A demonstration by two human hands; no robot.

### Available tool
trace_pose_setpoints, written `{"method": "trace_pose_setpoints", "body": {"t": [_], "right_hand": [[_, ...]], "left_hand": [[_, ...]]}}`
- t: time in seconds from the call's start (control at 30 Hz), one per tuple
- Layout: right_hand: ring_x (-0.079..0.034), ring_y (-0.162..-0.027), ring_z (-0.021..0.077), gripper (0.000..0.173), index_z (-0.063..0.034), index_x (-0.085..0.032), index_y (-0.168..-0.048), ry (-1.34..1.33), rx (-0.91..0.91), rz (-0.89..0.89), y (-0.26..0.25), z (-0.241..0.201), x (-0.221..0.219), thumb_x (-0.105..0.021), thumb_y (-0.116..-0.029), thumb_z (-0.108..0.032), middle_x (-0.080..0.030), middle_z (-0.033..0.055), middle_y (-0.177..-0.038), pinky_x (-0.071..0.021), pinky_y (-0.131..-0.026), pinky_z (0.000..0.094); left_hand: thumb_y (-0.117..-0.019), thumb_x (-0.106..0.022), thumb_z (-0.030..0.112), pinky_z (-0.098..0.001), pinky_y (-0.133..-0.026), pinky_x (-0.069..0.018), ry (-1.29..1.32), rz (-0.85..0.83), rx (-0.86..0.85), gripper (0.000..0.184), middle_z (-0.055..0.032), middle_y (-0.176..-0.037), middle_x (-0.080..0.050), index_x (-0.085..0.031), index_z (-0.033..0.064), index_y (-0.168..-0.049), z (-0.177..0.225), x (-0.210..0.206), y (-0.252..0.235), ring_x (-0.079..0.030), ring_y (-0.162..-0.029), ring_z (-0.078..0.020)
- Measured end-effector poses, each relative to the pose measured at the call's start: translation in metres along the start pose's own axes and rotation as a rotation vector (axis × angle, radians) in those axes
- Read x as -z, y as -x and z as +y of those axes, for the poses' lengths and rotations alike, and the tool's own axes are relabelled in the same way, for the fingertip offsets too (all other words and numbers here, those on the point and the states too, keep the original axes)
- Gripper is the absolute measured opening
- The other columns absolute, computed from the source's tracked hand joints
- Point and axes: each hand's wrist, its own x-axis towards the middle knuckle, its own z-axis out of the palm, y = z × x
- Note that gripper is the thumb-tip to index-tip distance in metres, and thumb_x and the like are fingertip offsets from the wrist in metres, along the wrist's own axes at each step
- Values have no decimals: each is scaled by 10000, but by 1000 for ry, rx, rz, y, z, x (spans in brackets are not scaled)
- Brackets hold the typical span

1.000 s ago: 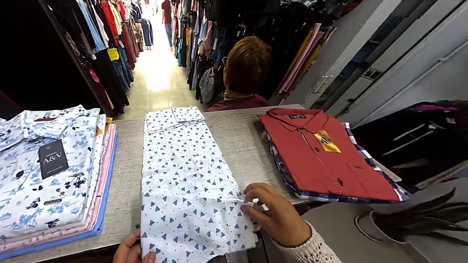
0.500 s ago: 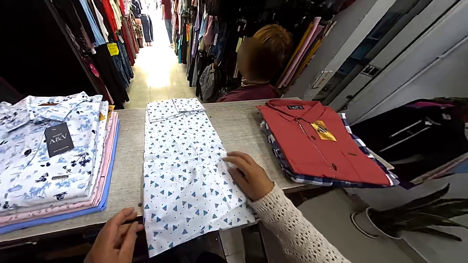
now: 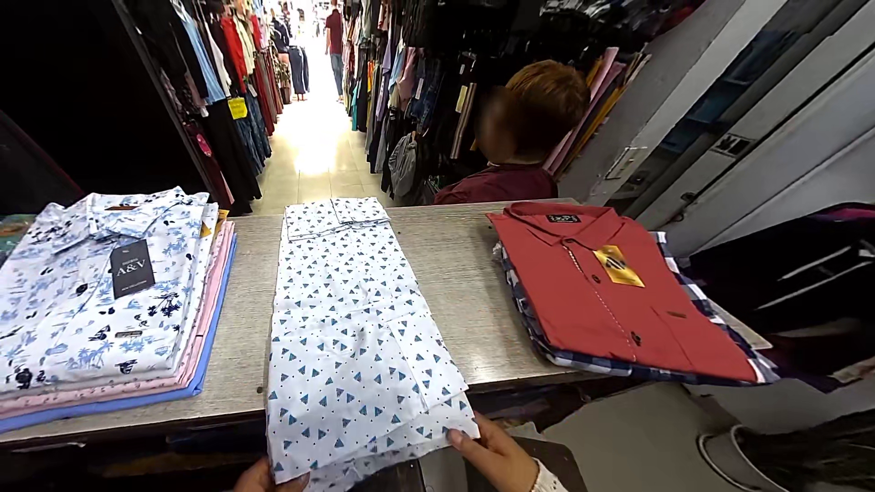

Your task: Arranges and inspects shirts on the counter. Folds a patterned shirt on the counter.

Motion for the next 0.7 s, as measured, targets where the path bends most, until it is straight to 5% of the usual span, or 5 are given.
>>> {"method": "trace_pose_setpoints", "body": {"t": [0.27, 0.37, 0.43, 0.57, 0.7], "right_hand": [[-645, -637, -10, 657, -46, -362, -1563, 194, 214, 34, 32, -53, 7, -608, -954, -64, -713, -46, -820, -568, -609, 193], [-677, -1007, -20, 343, -208, -654, -1370, 53, 297, -148, 30, -69, 26, -497, -1066, -211, -718, -70, -1222, -567, -878, 185], [-660, -1133, 28, 380, -225, -662, -1373, -141, 272, -310, 25, -80, 37, -453, -1057, -247, -686, -44, -1321, -553, -948, 223], [-635, -1202, 70, 496, -200, -553, -1476, -165, 353, -462, 17, -100, 44, -518, -994, -87, -654, -6, -1365, -530, -1022, 256], [-663, -974, 5, 281, -185, -708, -1231, 338, 697, -164, 11, -93, 47, -680, -960, -255, -712, -21, -1054, -548, -848, 158]], "left_hand": [[-812, -520, -233, -292, -791, -636, 97, 21, -218, 780, -19, -980, -783, -180, -134, -1507, 46, 1, 55, -763, -805, -81], [-984, -470, -32, -183, -876, -568, 226, -169, -308, 425, 139, -1090, -764, -710, 190, -1256, 59, 7, 59, -699, -951, 48], [-984, -443, 44, -134, -817, -564, 299, -306, -300, 460, 155, -1036, -772, -773, 315, -1156, 69, 15, 55, -692, -910, 85], [-959, -512, -32, -128, -808, -566, 63, -120, -408, 382, 143, -969, -780, -765, 228, -1079, 94, 6, 61, -693, -878, 93], [-863, -727, 72, -40, -815, -407, -478, 100, -891, 129, -54, -839, -583, -680, -32, -803, 94, 3, 45, -533, -855, 45]]}}
